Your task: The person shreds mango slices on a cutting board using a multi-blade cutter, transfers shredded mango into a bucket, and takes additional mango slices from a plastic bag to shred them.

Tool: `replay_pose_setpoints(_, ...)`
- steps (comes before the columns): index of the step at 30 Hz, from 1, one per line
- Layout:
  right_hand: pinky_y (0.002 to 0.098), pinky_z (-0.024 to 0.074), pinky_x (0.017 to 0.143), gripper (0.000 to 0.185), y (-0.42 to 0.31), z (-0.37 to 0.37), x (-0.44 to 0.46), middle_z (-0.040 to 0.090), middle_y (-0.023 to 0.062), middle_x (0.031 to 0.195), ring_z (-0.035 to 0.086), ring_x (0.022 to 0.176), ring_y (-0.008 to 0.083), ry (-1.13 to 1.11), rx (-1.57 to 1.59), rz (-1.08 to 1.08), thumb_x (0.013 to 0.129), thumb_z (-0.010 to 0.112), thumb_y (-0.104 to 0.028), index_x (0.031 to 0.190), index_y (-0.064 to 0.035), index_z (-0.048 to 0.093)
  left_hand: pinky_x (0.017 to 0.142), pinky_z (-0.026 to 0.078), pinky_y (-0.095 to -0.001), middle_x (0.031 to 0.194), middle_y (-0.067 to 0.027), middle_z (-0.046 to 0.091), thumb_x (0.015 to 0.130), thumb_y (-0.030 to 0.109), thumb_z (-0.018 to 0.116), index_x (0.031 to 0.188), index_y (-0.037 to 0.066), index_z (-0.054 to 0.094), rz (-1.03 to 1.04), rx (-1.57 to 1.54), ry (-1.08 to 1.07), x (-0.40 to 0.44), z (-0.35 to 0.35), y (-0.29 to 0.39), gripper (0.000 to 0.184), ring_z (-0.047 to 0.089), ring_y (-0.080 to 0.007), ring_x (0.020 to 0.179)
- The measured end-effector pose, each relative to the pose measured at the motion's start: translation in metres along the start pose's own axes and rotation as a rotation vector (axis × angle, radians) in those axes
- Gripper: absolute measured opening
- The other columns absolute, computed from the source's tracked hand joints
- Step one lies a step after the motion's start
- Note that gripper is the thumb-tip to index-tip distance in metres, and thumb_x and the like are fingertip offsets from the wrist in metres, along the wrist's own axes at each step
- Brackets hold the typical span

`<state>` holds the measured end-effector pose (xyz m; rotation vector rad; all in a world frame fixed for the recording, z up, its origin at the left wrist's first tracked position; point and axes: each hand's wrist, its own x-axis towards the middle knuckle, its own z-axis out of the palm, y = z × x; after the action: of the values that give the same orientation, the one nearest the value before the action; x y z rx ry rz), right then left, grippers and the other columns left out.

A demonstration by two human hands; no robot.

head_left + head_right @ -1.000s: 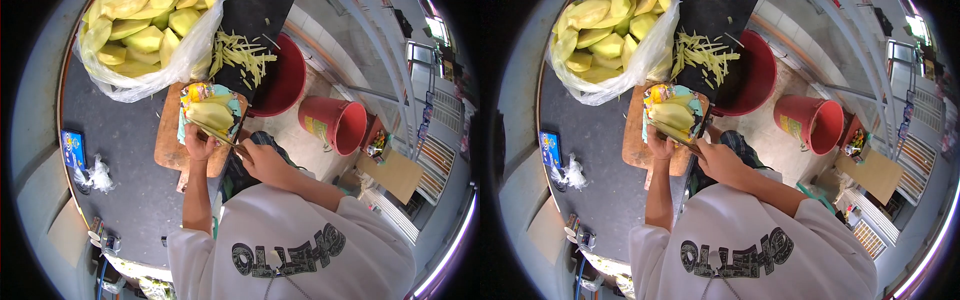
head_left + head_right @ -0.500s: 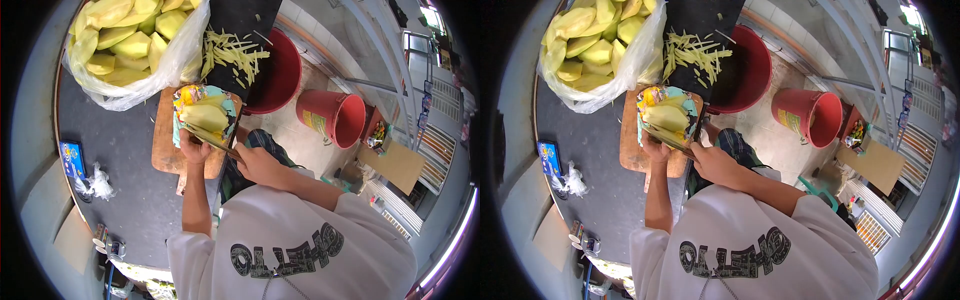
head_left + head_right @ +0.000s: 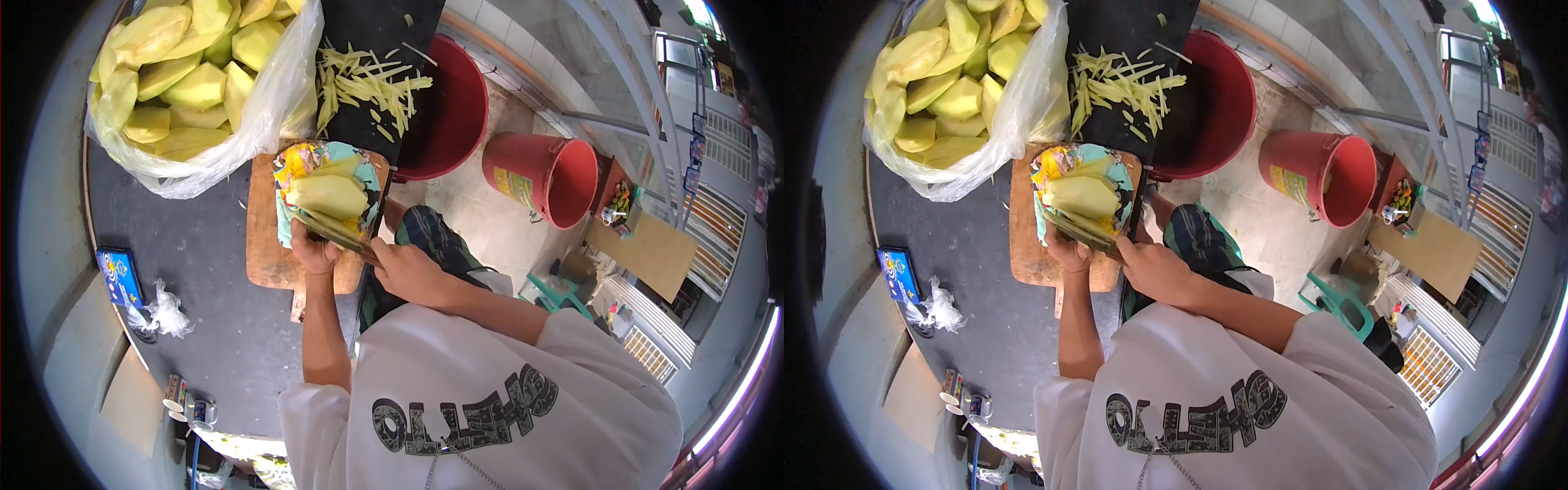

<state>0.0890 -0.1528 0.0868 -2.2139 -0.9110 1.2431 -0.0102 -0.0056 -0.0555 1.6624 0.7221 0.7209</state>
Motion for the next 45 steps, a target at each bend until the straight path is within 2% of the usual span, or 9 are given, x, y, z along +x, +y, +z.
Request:
replay_pose_setpoints(4,0.0539,0.0530,0.065,0.030,0.004,0.008,0.005,0.066,0.0284,0.081,0.066,0.075,0.0478,0.005,0.060,0.010,0.089,0.061,-0.008,0.113,0.0022,0.046,0.090,0.054,-0.0368,0.120,-0.0181,0.064,0.086,0.060,0.072,0.136,-0.010,0.041,-0.007,-0.019,-0.067,-0.018,-0.010,-0.026,0.092,0.066,-0.0239,0.104)
replay_pose_setpoints(15,0.0552,0.0526,0.065,0.028,0.000,0.015,0.003,0.065,0.0290,0.081,0.065,0.078,0.0484,0.047,0.034,0.056,0.090,0.060,-0.008,0.113,0.0010,0.045,0.068,0.050,-0.0259,0.090,-0.0063,0.064,0.080,0.070,0.072,0.099,-0.001,0.051,-0.082,-0.012,-0.123,-0.006,-0.008,-0.013,0.076,0.061,-0.0122,0.079)
replay_pose_setpoints(19,0.0563,0.0524,0.065,0.028,0.011,0.025,0.004,0.065,0.0289,0.081,0.065,0.076,0.0494,0.100,0.037,0.021,0.090,0.060,-0.009,0.110,0.0013,0.045,0.065,0.048,-0.0240,0.086,-0.0047,0.062,0.082,0.068,0.072,0.099,0.000,0.051,-0.045,0.036,-0.147,-0.007,-0.010,-0.021,0.074,0.059,-0.0107,0.075)
replay_pose_setpoints(21,0.0567,0.0523,0.065,0.028,0.014,0.031,0.010,0.065,0.0289,0.080,0.065,0.075,0.0495,0.129,0.028,-0.016,0.090,0.060,-0.009,0.110,0.0016,0.045,0.051,0.043,-0.0285,0.076,-0.0066,0.053,0.084,0.069,0.068,0.096,0.000,0.057,-0.024,0.095,-0.138,-0.009,-0.012,-0.022,0.071,0.053,-0.0143,0.058)
replay_pose_setpoints(28,0.0566,0.0541,0.070,0.038,0.016,0.017,0.030,0.065,0.0335,0.089,0.066,0.080,0.0499,0.075,0.012,0.020,0.088,0.064,-0.014,0.117,0.0032,0.047,0.050,0.040,-0.0325,0.073,-0.0072,0.050,0.087,0.063,0.068,0.100,0.000,0.053,0.091,0.178,-0.043,0.003,-0.006,-0.008,0.066,0.048,-0.0182,0.057)
replay_pose_setpoints(34,0.0550,0.0511,0.086,0.046,0.016,-0.026,0.035,0.064,0.0335,0.096,0.062,0.096,0.0508,0.025,0.095,-0.026,0.087,0.066,-0.019,0.127,-0.0005,0.051,0.060,0.041,-0.0307,0.078,-0.0068,0.049,0.093,0.046,0.067,0.110,-0.002,0.052,0.102,0.101,0.001,0.001,-0.005,-0.003,0.054,0.046,-0.0153,0.067)
replay_pose_setpoints(38,0.0549,0.0485,0.080,0.030,0.014,-0.038,0.027,0.065,0.0290,0.098,0.060,0.091,0.0489,0.144,0.082,-0.069,0.089,0.061,-0.020,0.112,-0.0019,0.055,0.063,0.042,-0.0302,0.078,-0.0053,0.049,0.091,0.036,0.071,0.121,-0.004,0.050,-0.021,0.004,0.016,0.004,0.003,0.006,0.054,0.046,-0.0159,0.069)
replay_pose_setpoints(43,0.0546,0.0482,0.076,0.028,0.022,-0.047,0.013,0.066,0.0255,0.093,0.061,0.085,0.0458,0.248,0.055,-0.051,0.088,0.063,-0.021,0.108,-0.0025,0.055,0.078,0.050,-0.0477,0.114,-0.0198,0.056,0.082,0.045,0.077,0.129,0.004,0.052,-0.181,0.614,0.055,0.015,0.026,0.036,0.067,0.060,-0.0358,0.100)
replay_pose_setpoints(45,0.0509,0.0477,0.069,0.027,0.027,-0.055,0.004,0.063,0.0240,0.080,0.062,0.076,0.0417,0.293,0.088,-0.033,0.087,0.064,-0.021,0.105,-0.0024,0.056,0.079,0.050,-0.0466,0.116,-0.0195,0.055,0.082,0.048,0.076,0.129,0.005,0.053,-0.205,0.698,0.081,0.016,0.038,0.049,0.067,0.060,-0.0363,0.099)
